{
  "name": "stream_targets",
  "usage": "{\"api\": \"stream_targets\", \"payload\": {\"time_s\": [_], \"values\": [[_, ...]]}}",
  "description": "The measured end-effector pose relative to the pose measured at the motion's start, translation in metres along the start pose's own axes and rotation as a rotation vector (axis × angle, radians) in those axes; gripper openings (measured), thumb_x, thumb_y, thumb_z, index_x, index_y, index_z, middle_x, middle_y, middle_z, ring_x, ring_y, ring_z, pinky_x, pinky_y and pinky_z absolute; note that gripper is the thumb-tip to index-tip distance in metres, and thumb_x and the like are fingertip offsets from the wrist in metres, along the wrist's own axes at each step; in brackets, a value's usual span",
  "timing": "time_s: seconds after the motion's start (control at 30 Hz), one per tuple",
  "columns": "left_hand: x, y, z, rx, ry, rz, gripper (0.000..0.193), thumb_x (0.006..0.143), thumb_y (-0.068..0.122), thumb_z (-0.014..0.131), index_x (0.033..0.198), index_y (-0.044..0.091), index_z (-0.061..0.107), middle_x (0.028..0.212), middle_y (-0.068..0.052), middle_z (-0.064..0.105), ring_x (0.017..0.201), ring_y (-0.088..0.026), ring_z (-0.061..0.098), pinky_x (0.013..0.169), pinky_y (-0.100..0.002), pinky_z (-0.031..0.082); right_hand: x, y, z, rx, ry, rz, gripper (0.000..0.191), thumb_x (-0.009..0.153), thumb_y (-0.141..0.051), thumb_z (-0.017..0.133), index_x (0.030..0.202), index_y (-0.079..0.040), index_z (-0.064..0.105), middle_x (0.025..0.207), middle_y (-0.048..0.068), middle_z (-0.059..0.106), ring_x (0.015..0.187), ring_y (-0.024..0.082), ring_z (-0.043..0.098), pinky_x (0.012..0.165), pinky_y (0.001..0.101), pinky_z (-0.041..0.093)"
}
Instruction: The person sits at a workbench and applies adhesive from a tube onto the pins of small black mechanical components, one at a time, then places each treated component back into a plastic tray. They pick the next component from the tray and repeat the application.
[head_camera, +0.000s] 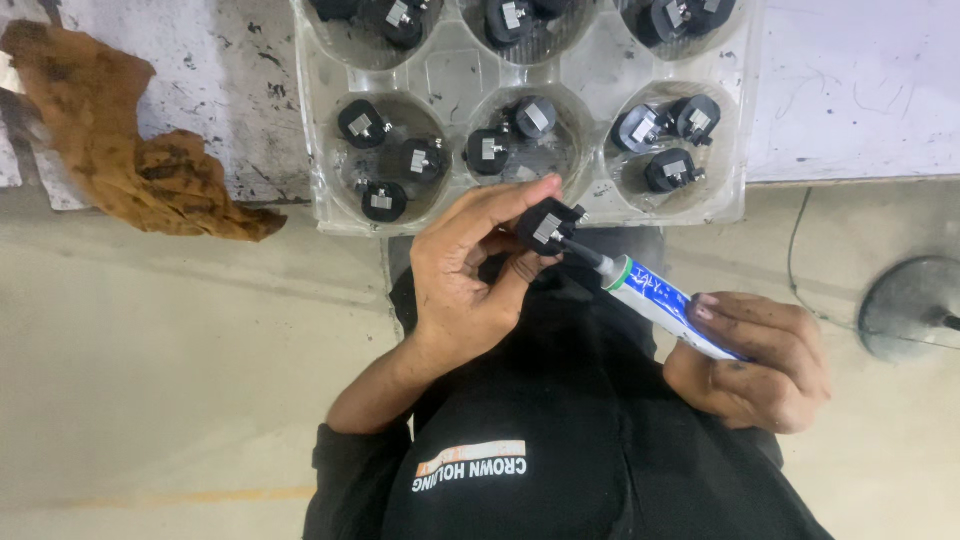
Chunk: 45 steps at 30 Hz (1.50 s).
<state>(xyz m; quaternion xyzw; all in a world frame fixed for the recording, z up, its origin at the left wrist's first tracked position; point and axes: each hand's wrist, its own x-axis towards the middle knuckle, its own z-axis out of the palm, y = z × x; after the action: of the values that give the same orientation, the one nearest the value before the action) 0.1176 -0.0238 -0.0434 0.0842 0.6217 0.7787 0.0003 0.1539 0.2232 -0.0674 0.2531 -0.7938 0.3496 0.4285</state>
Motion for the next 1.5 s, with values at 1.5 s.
{"api": "stream_targets", "payload": {"time_s": [1.5], "values": [[-0.03,-0.053,-0.001,-0.706,-0.189,-0.287,0.038,0.108,0.019,0.071,0.143,0.009,0.061,0.143,-0.017,0.063,0.102,-0.021,0.073,0.094,-0.038,0.064,0.002,-0.003,-0.014,-0.043,-0.08,-0.015,0.042,0.076,0.014,0.073,0.079,-0.009,0.038,0.072,0.015,0.063,0.068,0.03,0.073,0.055,0.0372,0.063]]}}
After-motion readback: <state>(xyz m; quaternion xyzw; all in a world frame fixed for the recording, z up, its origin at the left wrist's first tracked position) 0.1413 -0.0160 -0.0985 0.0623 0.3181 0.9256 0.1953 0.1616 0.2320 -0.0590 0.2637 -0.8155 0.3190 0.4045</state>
